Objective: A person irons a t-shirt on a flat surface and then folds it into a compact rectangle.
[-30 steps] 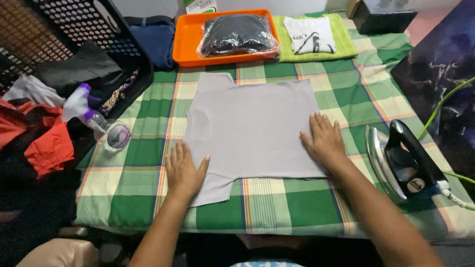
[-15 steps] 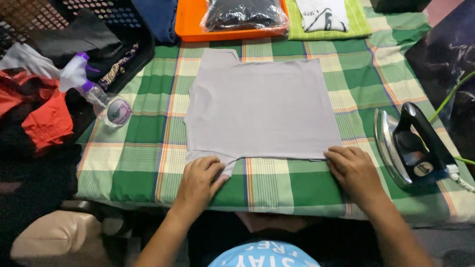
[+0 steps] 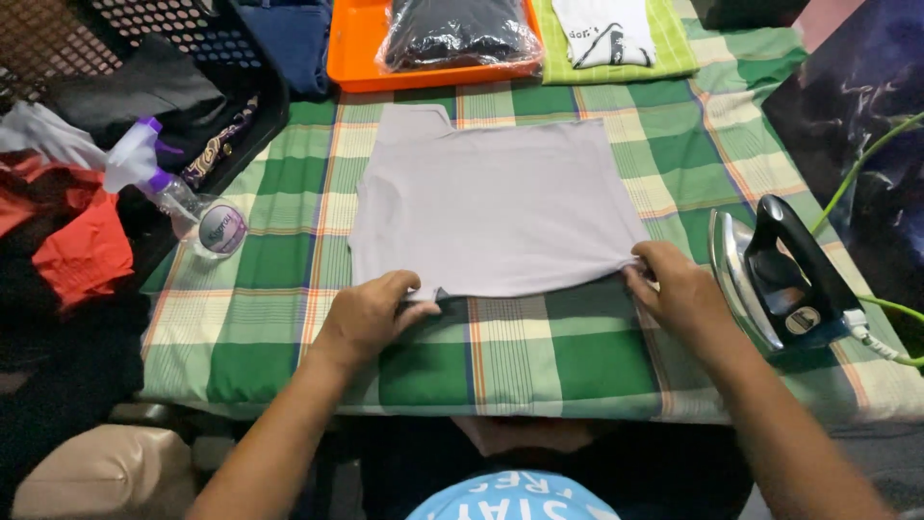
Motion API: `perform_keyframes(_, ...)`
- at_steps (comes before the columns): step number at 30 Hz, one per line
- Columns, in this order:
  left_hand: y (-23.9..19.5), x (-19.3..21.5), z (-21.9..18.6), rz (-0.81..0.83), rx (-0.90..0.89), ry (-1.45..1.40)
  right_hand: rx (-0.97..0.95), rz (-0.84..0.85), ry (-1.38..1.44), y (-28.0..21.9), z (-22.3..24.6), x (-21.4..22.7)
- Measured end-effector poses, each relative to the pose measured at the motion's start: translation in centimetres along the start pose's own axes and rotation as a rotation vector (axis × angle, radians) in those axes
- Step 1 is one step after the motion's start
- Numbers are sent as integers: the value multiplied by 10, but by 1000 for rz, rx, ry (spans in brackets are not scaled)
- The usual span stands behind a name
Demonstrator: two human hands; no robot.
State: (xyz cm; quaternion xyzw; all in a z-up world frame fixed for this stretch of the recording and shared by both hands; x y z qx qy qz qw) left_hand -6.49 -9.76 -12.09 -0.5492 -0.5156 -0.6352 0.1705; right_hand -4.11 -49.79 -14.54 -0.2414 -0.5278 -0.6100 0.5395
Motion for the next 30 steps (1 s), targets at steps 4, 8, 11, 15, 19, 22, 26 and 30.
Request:
perform_keyframes(4,-14,-4,-1,209,-41,-26,185,29,-179,-15,-10,1)
perform_keyframes(8,-38,-10,-9,238,-84,59,223,67,-339,-37,-25,-7)
perform_keyframes(11,-52,-17,-17,192,-151,17,351,22,-414,-45,-14,1)
perform_keyframes(15,-58,-5,-35,65,-256,3,414,-15,-394,-56,-8,7)
perform_keyframes(19,-59,0,-36,48,-261,8,414,-36,-343,-56,5,18)
perform_keyframes(22,-63,6,-41,71,-274,-120,347,42,-233,-57,3,22)
perform_keyframes(26,-56,11,-27,51,-173,-208,201,9,-143,-50,0,27)
perform_keyframes(30,-19,15,36,-16,367,-106,-53,99,-124,-21,-3,20)
Point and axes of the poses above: each hand's wrist, its own y-axis towards the middle knuckle, its own x-axis out of the back of the hand, z = x × y, the point moved 5 cm from there along y, towards the middle knuckle, and after that the axes turned 4 degrees about y, right-handed, at the moved point
